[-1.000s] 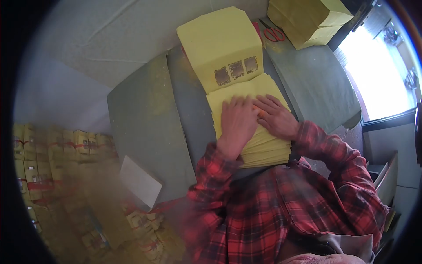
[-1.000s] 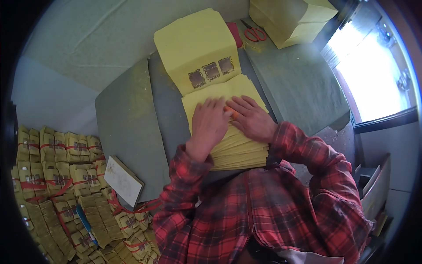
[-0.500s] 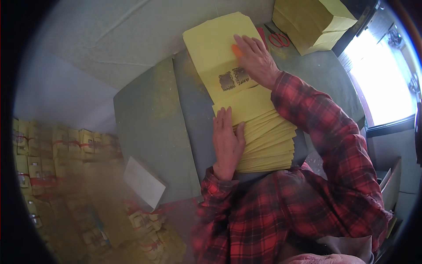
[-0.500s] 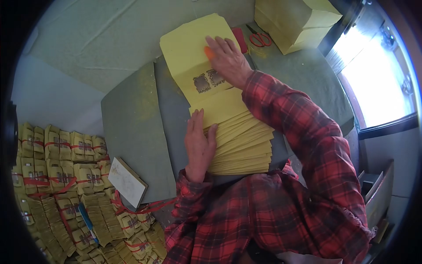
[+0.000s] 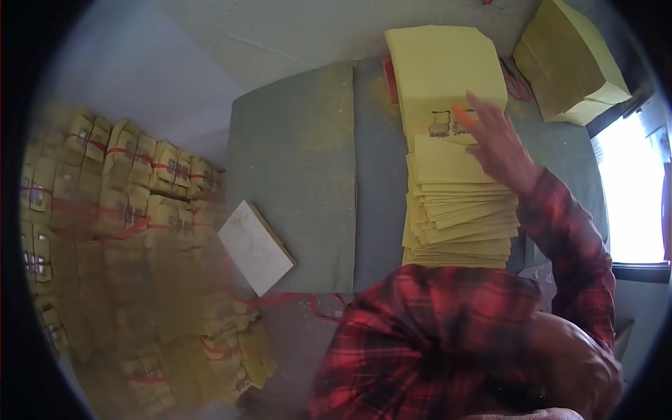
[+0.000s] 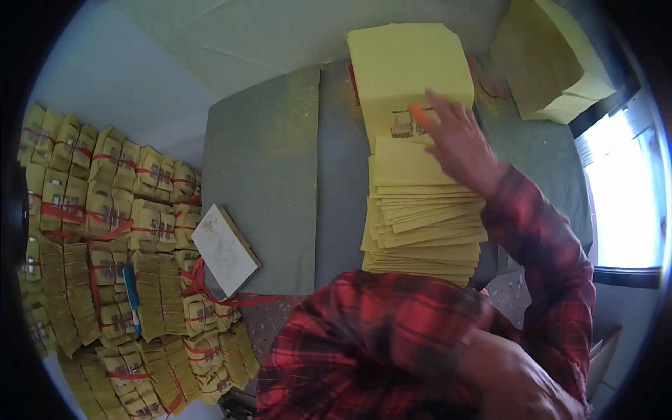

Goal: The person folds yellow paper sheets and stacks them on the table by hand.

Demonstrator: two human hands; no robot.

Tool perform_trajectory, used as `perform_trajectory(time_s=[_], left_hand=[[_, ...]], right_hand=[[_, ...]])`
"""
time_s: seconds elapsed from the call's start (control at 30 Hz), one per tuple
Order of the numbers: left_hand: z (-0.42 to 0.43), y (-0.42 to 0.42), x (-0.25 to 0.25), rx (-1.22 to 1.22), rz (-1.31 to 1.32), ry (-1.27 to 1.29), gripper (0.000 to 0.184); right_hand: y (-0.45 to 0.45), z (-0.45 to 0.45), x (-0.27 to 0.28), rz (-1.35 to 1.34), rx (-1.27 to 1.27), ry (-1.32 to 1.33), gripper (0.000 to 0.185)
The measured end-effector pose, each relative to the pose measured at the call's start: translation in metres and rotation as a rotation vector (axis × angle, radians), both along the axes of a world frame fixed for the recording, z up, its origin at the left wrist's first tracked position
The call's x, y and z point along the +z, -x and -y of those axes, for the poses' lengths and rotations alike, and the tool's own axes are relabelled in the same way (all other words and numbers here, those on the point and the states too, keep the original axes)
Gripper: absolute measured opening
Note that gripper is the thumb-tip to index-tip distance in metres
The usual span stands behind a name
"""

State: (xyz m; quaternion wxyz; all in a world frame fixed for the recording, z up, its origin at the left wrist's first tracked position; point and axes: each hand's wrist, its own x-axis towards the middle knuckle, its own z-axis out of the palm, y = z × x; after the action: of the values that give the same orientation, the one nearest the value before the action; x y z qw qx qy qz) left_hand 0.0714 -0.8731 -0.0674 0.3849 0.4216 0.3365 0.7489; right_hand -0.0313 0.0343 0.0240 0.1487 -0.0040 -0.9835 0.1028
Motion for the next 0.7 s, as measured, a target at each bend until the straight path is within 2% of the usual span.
perform_trajectory(time_s=[0.07, 0.13, 0.23, 0.33, 0.4, 0.47, 0.5, 0.57, 0.63, 0.67, 0.7], left_hand=[[0.036, -0.014, -0.026, -0.034, 0.147, -0.153, 0.030], [0.032, -0.029, -0.021, -0.063, 0.299, -0.302, 0.028], [-0.007, -0.031, 0.001, -0.107, 0.518, -0.537, 0.025], [-0.045, -0.034, 0.023, -0.138, 0.729, -0.775, 0.022], [-0.073, -0.032, 0.032, -0.166, 0.868, -0.941, 0.020], [-0.107, -0.018, 0.043, -0.219, 1.018, -1.101, 0.018], [-0.125, -0.012, 0.047, -0.244, 1.095, -1.183, 0.018], [-0.161, -0.012, 0.058, -0.285, 1.237, -1.356, 0.017], [-0.195, -0.013, 0.072, -0.322, 1.371, -1.528, 0.017], [-0.211, -0.012, 0.077, -0.342, 1.439, -1.614, 0.017], [-0.227, -0.011, 0.083, -0.364, 1.506, -1.699, 0.017]], right_hand=[[0.041, -0.026, -0.018, -0.321, -0.144, -0.398, 0.061], [0.059, -0.055, -0.028, -0.377, -0.158, -0.509, 0.052], [0.040, -0.041, -0.029, -0.470, -0.093, -0.498, 0.042], [-0.015, 0.002, -0.031, -0.301, -0.014, -0.325, 0.032], [-0.039, 0.021, -0.021, 0.482, -0.090, -0.092, 0.036], [-0.040, 0.024, 0.012, 0.633, 0.082, 0.172, 0.031], [-0.037, 0.022, 0.009, 0.634, 0.075, 0.173, 0.031], [-0.017, 0.015, -0.001, -0.045, 0.029, -0.022, 0.021], [0.022, 0.001, 0.004, -0.244, -0.100, -0.327, 0.023], [0.041, -0.017, -0.001, -0.245, -0.097, -0.326, 0.023], [0.057, -0.039, -0.011, -0.301, -0.140, -0.431, 0.027]])
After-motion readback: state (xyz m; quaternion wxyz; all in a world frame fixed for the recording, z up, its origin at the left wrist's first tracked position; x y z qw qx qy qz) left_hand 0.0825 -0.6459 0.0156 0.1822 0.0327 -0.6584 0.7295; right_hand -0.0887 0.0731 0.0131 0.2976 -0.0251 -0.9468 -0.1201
